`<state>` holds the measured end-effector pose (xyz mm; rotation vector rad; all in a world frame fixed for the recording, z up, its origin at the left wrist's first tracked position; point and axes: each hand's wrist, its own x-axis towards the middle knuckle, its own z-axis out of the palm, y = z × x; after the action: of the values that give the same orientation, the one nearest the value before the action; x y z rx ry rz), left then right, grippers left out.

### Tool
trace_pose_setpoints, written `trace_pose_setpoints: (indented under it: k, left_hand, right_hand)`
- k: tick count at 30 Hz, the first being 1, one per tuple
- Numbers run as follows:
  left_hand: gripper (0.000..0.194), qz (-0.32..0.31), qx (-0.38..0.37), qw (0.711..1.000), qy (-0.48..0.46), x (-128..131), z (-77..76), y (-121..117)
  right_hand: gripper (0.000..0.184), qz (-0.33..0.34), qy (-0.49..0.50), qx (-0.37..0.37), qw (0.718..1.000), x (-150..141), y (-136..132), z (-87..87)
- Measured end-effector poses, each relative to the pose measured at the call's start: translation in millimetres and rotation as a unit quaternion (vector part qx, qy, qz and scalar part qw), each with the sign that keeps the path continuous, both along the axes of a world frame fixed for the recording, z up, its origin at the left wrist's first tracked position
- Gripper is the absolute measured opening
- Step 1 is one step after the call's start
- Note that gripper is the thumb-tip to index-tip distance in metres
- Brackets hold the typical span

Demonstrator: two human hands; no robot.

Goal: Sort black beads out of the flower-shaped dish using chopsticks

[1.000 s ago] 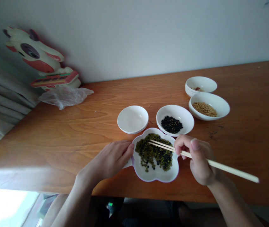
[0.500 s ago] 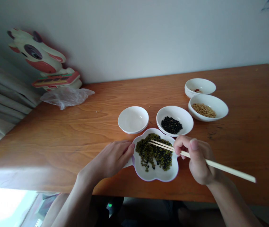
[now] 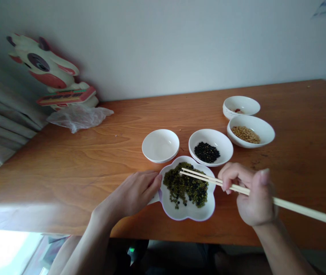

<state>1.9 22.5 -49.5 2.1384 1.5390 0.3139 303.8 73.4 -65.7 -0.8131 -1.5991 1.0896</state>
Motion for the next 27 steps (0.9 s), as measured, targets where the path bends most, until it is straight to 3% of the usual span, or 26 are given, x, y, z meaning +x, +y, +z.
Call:
trace_pose_setpoints:
  k: [4,8,13,15,18,21,24,27]
  left_hand:
    - [0.051,-0.024,0.033,0.999,0.016,-1,-0.8,-1]
    - [0.05,-0.048,0.059,0.997,0.034,-4,-1.1,-4]
    - [0.052,-0.093,0.126,0.986,0.06,-11,-3.6,-5]
    - [0.051,-0.086,0.101,0.99,0.046,-13,-2.9,-4]
    - [0.05,-0.024,-0.01,0.999,-0.019,-13,0.5,1]
    - [0.053,0.064,-0.147,0.978,-0.13,-17,-0.1,5]
    - [0.057,0.152,-0.082,0.962,-0.212,-23,-10.7,6]
    - [0.055,0.179,-0.039,0.957,-0.225,-28,-27.5,2]
  right_hand:
    - [0.074,-0.082,0.081,0.005,0.993,10,5,17.4]
    - [0.074,-0.18,0.09,0.04,0.979,25,14,27.3]
    - [0.075,-0.192,0.046,0.011,0.98,31,21,27.9]
    - [0.075,-0.189,0.044,0.002,0.981,31,24,28.1]
    - [0.077,-0.177,0.054,0.011,0.983,31,29,31.1]
    - [0.077,-0.18,0.073,0.022,0.981,30,37,37.0]
    - [0.077,-0.178,0.093,0.02,0.979,28,45,42.6]
    - [0.077,-0.167,0.123,0.014,0.978,28,49,42.5]
